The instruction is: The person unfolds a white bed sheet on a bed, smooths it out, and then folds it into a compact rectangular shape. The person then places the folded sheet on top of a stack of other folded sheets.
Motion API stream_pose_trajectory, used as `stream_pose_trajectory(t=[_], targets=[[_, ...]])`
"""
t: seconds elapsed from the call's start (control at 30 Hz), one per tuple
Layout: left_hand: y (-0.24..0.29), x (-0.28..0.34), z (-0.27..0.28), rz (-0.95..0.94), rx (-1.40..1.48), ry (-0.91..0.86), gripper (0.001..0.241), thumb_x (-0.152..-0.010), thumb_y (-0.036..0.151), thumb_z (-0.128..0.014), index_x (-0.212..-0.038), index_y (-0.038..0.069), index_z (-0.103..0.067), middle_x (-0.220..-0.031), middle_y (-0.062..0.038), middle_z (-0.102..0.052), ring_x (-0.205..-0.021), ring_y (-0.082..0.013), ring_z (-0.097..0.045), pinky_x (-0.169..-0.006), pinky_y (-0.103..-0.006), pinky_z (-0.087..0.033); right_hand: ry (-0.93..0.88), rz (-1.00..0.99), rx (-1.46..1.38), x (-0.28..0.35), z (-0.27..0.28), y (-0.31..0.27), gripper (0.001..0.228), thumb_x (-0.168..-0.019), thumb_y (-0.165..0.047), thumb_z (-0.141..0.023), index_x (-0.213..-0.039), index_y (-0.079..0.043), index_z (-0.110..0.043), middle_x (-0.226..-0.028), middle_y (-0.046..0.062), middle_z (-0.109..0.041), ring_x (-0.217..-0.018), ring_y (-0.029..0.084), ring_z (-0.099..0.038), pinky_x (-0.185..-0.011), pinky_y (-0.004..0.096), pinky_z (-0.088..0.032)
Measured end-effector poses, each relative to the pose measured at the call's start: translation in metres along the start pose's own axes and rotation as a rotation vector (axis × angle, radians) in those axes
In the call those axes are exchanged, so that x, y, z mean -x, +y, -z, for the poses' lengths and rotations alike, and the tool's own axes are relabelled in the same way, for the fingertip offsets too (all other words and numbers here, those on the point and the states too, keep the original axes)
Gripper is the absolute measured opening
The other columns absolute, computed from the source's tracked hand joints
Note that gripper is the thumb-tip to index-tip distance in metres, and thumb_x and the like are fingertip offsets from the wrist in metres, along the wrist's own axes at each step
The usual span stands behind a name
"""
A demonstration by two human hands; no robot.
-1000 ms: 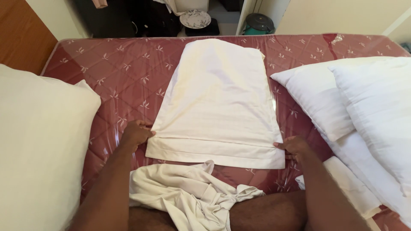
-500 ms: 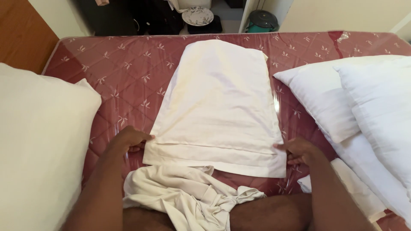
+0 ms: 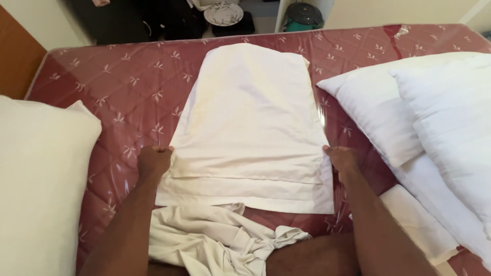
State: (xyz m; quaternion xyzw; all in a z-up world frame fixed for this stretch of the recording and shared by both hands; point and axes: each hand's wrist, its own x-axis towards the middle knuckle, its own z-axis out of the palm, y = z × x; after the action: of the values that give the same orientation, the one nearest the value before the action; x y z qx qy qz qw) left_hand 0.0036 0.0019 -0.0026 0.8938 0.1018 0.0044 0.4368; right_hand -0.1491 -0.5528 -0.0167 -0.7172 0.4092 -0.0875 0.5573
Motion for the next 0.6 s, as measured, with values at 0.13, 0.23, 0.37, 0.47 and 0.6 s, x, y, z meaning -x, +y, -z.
stream_pose_trajectory(t=[0.13,0.23,0.37,0.47,0.6], targets=[[0.023,0.004,0.012,0.005,-0.137,0.020,0.034,-0.085,0.038,-0.078,-0.098,0.006,-0.081,-0.090,-0.017,-0.077,-0.086,-0.0314,-0.075,-0.079,-0.0419,-0.056,-0.023,-0.076,0.046,0.029,0.000,-0.040,0.032,-0.086,-0.034,-0.081,-0.088,-0.003,-0.075,-0.067,0.000,-0.057,-0.053,0.014,-0.045,-0.047,0.036,-0.036],[0.039,0.001,0.008,-0.050,-0.257,0.020,0.045,-0.093,0.050,-0.077,-0.094,0.005,-0.082,-0.095,-0.019,-0.075,-0.093,-0.0386,-0.071,-0.085,-0.0462,-0.054,-0.042,-0.153,0.003,0.029,-0.003,-0.049,0.043,-0.090,-0.044,-0.079,-0.087,-0.002,-0.072,-0.066,0.001,-0.052,-0.052,0.016,-0.041,-0.046,0.036,-0.032],[0.017,-0.024,-0.020,-0.063,-0.106,0.046,0.051,-0.088,0.055,-0.072,-0.097,0.006,-0.079,-0.091,-0.019,-0.076,-0.089,-0.0371,-0.074,-0.082,-0.0456,-0.056,-0.065,-0.021,-0.040,-0.004,-0.005,-0.020,0.038,-0.087,-0.042,-0.080,-0.090,-0.005,-0.075,-0.069,-0.002,-0.058,-0.056,0.011,-0.047,-0.048,0.031,-0.038],[0.021,-0.034,-0.022,-0.029,-0.075,0.071,0.053,-0.083,0.055,-0.069,-0.094,0.004,-0.078,-0.088,-0.019,-0.077,-0.084,-0.0362,-0.076,-0.081,-0.0463,-0.057,-0.072,0.049,-0.015,-0.015,-0.002,-0.017,0.043,-0.085,-0.044,-0.081,-0.096,-0.002,-0.076,-0.075,0.000,-0.059,-0.061,0.013,-0.047,-0.053,0.032,-0.041],[0.021,-0.071,-0.017,-0.109,-0.336,-0.048,0.071,-0.097,0.063,-0.073,-0.090,-0.008,-0.076,-0.083,-0.031,-0.070,-0.088,-0.0399,-0.070,-0.079,-0.0468,-0.054,-0.134,-0.268,-0.104,-0.011,-0.002,-0.050,0.066,-0.084,-0.066,-0.069,-0.115,-0.008,-0.069,-0.096,0.003,-0.073,-0.079,0.018,-0.068,-0.070,0.034,-0.055]])
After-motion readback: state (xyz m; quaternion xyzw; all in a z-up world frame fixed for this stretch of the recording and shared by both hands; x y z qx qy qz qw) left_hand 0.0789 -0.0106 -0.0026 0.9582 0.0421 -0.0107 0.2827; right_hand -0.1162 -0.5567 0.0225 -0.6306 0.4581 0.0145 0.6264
